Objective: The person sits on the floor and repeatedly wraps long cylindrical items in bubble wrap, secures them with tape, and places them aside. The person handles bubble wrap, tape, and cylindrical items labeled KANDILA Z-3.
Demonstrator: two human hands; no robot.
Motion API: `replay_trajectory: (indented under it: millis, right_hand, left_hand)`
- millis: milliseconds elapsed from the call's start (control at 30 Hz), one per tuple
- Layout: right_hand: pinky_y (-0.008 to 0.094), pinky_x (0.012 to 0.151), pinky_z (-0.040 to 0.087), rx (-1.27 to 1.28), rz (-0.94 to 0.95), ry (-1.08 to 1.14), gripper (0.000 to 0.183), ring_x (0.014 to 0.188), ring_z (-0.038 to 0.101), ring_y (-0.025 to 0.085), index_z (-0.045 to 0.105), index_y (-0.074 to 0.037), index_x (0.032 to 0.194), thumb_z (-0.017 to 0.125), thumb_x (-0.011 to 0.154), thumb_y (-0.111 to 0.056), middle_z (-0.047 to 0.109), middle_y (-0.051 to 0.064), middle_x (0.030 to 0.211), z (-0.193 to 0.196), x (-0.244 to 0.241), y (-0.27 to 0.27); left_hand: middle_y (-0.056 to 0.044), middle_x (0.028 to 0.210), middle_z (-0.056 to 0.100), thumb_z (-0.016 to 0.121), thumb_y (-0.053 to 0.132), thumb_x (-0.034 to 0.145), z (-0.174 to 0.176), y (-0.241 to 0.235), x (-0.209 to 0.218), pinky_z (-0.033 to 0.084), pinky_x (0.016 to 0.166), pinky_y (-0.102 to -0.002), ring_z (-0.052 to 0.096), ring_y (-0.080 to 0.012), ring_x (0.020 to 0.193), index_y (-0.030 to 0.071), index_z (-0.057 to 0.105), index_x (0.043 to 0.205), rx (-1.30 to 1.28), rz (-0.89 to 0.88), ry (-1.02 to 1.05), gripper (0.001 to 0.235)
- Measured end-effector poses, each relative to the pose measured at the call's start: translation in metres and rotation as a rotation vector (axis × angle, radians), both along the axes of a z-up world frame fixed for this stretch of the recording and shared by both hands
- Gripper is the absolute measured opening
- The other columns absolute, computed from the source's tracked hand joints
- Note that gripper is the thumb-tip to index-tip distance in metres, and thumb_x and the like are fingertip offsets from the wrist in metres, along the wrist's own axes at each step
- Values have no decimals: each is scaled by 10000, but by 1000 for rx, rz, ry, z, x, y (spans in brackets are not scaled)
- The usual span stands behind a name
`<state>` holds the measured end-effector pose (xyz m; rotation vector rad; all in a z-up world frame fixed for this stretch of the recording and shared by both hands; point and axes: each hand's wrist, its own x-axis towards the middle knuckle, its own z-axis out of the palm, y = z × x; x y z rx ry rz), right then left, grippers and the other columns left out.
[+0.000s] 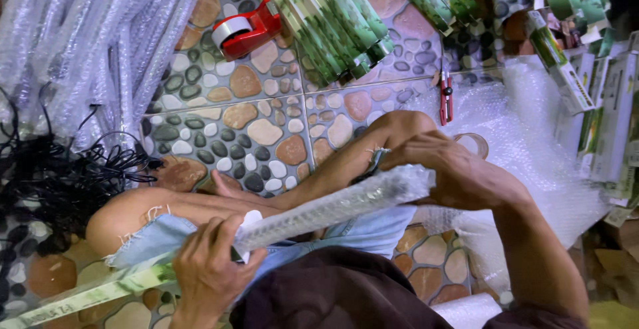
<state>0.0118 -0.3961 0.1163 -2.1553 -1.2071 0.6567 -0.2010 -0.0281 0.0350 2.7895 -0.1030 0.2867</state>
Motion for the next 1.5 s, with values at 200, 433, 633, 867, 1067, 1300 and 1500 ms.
replay_trajectory:
  millis: [200, 433, 633, 867, 1067, 1300, 1500]
  right_hand:
    - [391, 695, 449, -99, -310, 194, 386, 693, 586, 228, 558, -90, 768, 735, 977, -362, 556, 40, 711, -68, -24, -22]
    - [297, 542, 588, 399, -881, 618, 808, 570, 654, 165, 322, -95, 1501, 806, 854, -97, 572, 75, 625, -87, -47, -7]
    - [288, 608, 447, 101, -576, 431, 367, 625, 569, 108, 586, -135, 789, 532, 1063, -374, 606, -24, 683, -84, -56, -9]
    - [351, 586, 318, 526, -523, 601, 379, 637, 368, 150, 482, -91, 832, 503, 1082, -375, 398, -5, 736, -54, -82, -4]
    - [494, 948, 552, 1310, -956, 198, 380, 1111, 581, 360, 552, -181, 920, 510, 1133, -492, 519, 159, 1184, -28, -71, 26]
    - [317, 516, 374, 1232, -972, 126, 406, 481, 339, 167, 343, -203, 1419, 483, 1162, -484, 429, 72, 659, 4, -62, 33]
    - [363, 517, 405, 276, -318, -532, 445, 562, 457, 148, 552, -163, 867, 810, 834, -525, 521, -32, 740, 23, -47, 28]
  left_hand:
    - [-76, 974, 704, 821, 383, 766, 4, 29, 10, 543, 643, -440, 709, -295, 821, 134, 652, 1116, 61, 63, -10, 461]
    - [-118, 1029, 723, 797, 192, 845, 27, 41, 30, 539, 769, -473, 703, -349, 895, 77, 661, 1168, 15, 153, -153, 369]
    - [-161, 1109, 758, 811, 184, 871, 14, 55, 28, 547, 852, -479, 737, -382, 998, 7, 680, 1170, 7, 239, -168, 372]
    - [-137, 998, 733, 795, 258, 845, -16, 77, 22, 527, 743, -510, 707, -374, 874, 49, 659, 1178, 9, 325, 5, 417]
    - [-14, 980, 749, 754, 387, 733, -37, 48, -6, 560, 667, -545, 729, -342, 838, 272, 634, 1159, -21, 208, 354, 457]
    - [-6, 1036, 733, 747, 486, 670, -58, 30, -26, 551, 696, -577, 727, -376, 891, 264, 625, 1188, -2, 130, 416, 577]
    - [-92, 1033, 716, 699, 530, 738, -3, -2, 0, 552, 701, -617, 716, -464, 878, 264, 593, 1185, 33, 86, 586, 531]
